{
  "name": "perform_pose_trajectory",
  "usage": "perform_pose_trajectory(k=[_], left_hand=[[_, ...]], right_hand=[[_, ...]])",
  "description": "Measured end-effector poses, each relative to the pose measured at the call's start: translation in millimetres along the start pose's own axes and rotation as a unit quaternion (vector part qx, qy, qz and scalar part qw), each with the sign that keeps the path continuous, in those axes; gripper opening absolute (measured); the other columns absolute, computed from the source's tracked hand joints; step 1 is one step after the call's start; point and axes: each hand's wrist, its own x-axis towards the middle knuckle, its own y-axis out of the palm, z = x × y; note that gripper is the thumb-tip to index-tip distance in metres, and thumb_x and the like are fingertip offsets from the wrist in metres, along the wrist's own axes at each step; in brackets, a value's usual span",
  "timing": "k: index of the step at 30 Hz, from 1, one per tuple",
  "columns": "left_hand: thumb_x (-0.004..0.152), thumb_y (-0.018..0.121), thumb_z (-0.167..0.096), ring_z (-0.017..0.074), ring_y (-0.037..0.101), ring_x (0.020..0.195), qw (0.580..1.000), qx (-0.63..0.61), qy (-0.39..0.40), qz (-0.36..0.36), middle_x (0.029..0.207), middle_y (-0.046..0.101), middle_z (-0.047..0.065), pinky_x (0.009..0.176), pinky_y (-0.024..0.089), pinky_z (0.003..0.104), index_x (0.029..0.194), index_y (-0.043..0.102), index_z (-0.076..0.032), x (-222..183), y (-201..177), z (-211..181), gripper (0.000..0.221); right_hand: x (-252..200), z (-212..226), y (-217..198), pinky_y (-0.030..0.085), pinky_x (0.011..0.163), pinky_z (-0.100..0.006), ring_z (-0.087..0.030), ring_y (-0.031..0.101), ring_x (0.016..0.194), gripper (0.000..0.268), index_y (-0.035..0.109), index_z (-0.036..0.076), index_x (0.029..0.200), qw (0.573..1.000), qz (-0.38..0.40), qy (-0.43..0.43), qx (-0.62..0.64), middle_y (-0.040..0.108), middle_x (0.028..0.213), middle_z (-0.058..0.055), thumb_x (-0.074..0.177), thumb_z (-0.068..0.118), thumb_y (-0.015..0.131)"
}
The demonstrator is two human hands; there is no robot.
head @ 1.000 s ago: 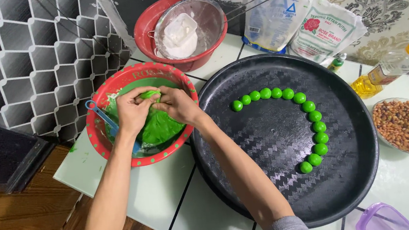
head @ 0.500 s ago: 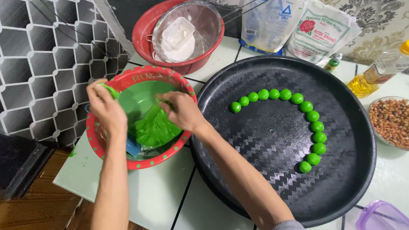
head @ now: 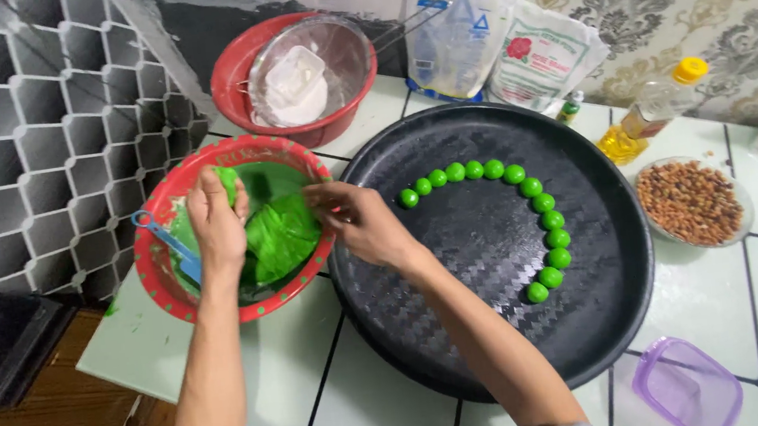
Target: Shaping green dough into small balls and arranging them in a circle on a tray
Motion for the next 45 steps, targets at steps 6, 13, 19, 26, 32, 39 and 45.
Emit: perform_pose_trajectory(k=[6,13,19,26,32,39,45], left_hand=[[0.111,0.045,-0.032,0.0205,0.056,0.065,0.955,-0.289,0.020,0.064,0.066,0.056,0.015,0.066,0.045,0.026,0.073,0.057,-0.003,-54.9,114.0,-95.2,0.049],[0.105,0.054,-0.042,0.0246,0.060,0.131,0.917,-0.341,0.034,0.205,0.142,0.060,0.025,0.109,0.050,0.029,0.155,0.032,0.000,-107.2,211.0,-122.7,0.069],[0.110,0.040,-0.035,0.0118,0.032,0.043,0.902,-0.398,0.004,0.169,0.049,0.034,-0.001,0.047,0.036,0.024,0.065,0.051,-0.011,-119.7,250.6,-132.4,0.052],[0.097,0.022,-0.073,0.0192,0.027,0.107,0.922,-0.299,0.085,0.232,0.116,0.034,0.005,0.093,0.018,0.037,0.123,0.037,-0.011,-117.9,243.7,-129.9,0.069],[0.088,0.019,-0.090,0.0367,-0.011,0.158,0.885,-0.075,0.145,0.437,0.173,0.003,0.018,0.120,-0.016,0.062,0.164,-0.006,-0.001,-125.3,233.8,-160.3,0.119],[0.097,0.050,-0.071,0.0292,0.041,0.146,0.925,-0.198,0.010,0.326,0.153,0.048,0.016,0.122,0.029,0.050,0.154,0.037,-0.005,-117.6,233.6,-142.7,0.088],[0.099,0.051,-0.059,0.0217,0.053,0.134,0.928,-0.172,0.008,0.330,0.140,0.061,0.011,0.116,0.039,0.042,0.141,0.056,-0.007,-111.2,223.5,-151.5,0.067]], right_hand=[[-70.1,63.9,-54.7,0.058,0.092,-0.041,-0.017,0.064,0.100,0.035,0.066,0.001,0.133,0.986,-0.104,0.082,0.105,0.074,0.114,-0.017,0.100,0.010,0.060],[-124.4,63.6,-86.6,0.054,0.098,-0.042,-0.021,0.064,0.104,0.039,0.059,-0.004,0.140,0.957,-0.193,0.081,0.203,0.069,0.124,-0.019,0.105,0.008,0.046],[-130.0,62.5,-104.3,0.046,0.109,-0.047,-0.021,0.050,0.126,0.042,0.052,-0.003,0.145,0.959,-0.249,0.057,0.124,0.056,0.135,-0.015,0.108,0.013,0.042],[-129.1,60.6,-105.6,0.037,0.114,-0.054,-0.034,0.044,0.137,0.050,0.040,-0.004,0.152,0.955,-0.235,0.038,0.177,0.051,0.146,-0.025,0.108,0.018,0.037],[-128.9,42.9,-117.5,0.050,0.100,-0.050,-0.026,0.059,0.108,0.036,0.055,-0.004,0.137,0.957,-0.286,-0.009,0.035,0.064,0.116,-0.019,0.107,0.014,0.045],[-139.6,63.1,-118.0,0.036,0.054,-0.024,-0.010,0.037,0.052,0.037,0.063,0.008,0.082,0.921,-0.382,-0.046,-0.059,0.052,0.059,-0.002,0.108,0.023,0.042],[-138.1,68.9,-119.6,0.056,0.078,-0.032,-0.018,0.056,0.092,0.048,0.041,-0.004,0.145,0.933,-0.284,-0.067,0.212,0.054,0.107,-0.016,0.101,0.010,0.052]])
